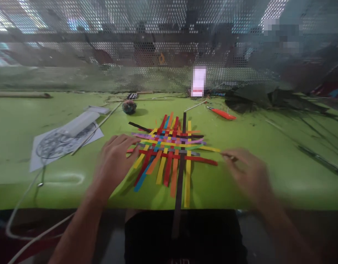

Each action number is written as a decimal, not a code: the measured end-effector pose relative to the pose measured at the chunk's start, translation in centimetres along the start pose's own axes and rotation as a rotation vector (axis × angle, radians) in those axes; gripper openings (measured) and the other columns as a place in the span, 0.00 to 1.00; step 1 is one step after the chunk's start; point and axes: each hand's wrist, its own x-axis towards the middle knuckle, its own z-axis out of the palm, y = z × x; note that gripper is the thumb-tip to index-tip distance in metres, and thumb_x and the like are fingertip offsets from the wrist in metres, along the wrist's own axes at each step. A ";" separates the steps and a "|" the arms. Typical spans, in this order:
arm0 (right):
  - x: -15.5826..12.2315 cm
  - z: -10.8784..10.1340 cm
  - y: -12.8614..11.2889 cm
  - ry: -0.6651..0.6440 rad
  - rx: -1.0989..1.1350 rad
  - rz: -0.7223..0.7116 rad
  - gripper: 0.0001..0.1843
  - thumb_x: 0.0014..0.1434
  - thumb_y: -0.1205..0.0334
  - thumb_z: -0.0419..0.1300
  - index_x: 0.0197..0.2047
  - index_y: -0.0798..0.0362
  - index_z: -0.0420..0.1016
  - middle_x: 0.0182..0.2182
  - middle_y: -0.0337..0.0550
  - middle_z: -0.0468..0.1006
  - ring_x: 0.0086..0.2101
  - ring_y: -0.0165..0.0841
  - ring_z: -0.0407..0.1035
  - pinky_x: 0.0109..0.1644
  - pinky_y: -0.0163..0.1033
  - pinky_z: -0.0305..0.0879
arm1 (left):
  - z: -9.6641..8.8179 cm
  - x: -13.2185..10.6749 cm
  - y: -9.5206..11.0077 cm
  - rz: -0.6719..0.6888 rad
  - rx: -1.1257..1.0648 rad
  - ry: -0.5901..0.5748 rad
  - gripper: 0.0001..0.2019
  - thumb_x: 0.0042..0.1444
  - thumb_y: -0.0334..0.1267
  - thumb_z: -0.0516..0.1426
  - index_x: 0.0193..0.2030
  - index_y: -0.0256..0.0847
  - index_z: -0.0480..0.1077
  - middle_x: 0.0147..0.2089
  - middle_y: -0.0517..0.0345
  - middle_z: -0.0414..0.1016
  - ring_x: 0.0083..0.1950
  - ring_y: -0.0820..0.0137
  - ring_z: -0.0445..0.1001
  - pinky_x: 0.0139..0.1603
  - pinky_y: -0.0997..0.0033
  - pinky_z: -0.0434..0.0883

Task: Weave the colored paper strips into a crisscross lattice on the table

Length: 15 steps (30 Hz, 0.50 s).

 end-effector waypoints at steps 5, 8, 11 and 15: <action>0.5 3.5 -2.9 -0.197 -0.056 -0.222 0.13 0.71 0.70 0.57 0.52 0.52 0.82 0.44 0.50 0.85 0.46 0.42 0.77 0.50 0.50 0.76 | 0.4 0.1 -0.1 -0.054 0.023 -0.060 0.11 0.68 0.38 0.57 0.52 0.41 0.78 0.47 0.47 0.79 0.50 0.53 0.76 0.53 0.54 0.73; 1.4 4.4 -3.9 -0.249 -0.075 -0.341 0.13 0.72 0.70 0.57 0.51 0.55 0.83 0.44 0.52 0.84 0.47 0.43 0.75 0.52 0.51 0.74 | -0.7 -0.2 0.1 0.146 -0.029 -0.139 0.13 0.70 0.35 0.55 0.56 0.45 0.77 0.58 0.48 0.77 0.60 0.53 0.73 0.61 0.51 0.71; 2.5 4.8 -4.0 -0.327 -0.039 -0.439 0.13 0.71 0.71 0.57 0.47 0.55 0.84 0.42 0.52 0.83 0.46 0.42 0.75 0.53 0.50 0.75 | -1.5 -0.1 0.3 0.365 -0.133 -0.324 0.16 0.72 0.33 0.52 0.60 0.48 0.76 0.62 0.51 0.77 0.64 0.58 0.73 0.65 0.53 0.71; 4.8 4.6 -4.4 -0.452 0.093 -0.404 0.12 0.69 0.71 0.59 0.47 0.53 0.84 0.44 0.50 0.82 0.47 0.40 0.75 0.53 0.46 0.74 | -0.7 1.5 0.5 0.420 -0.114 -0.355 0.17 0.71 0.29 0.51 0.58 0.46 0.78 0.62 0.51 0.77 0.66 0.58 0.72 0.68 0.51 0.70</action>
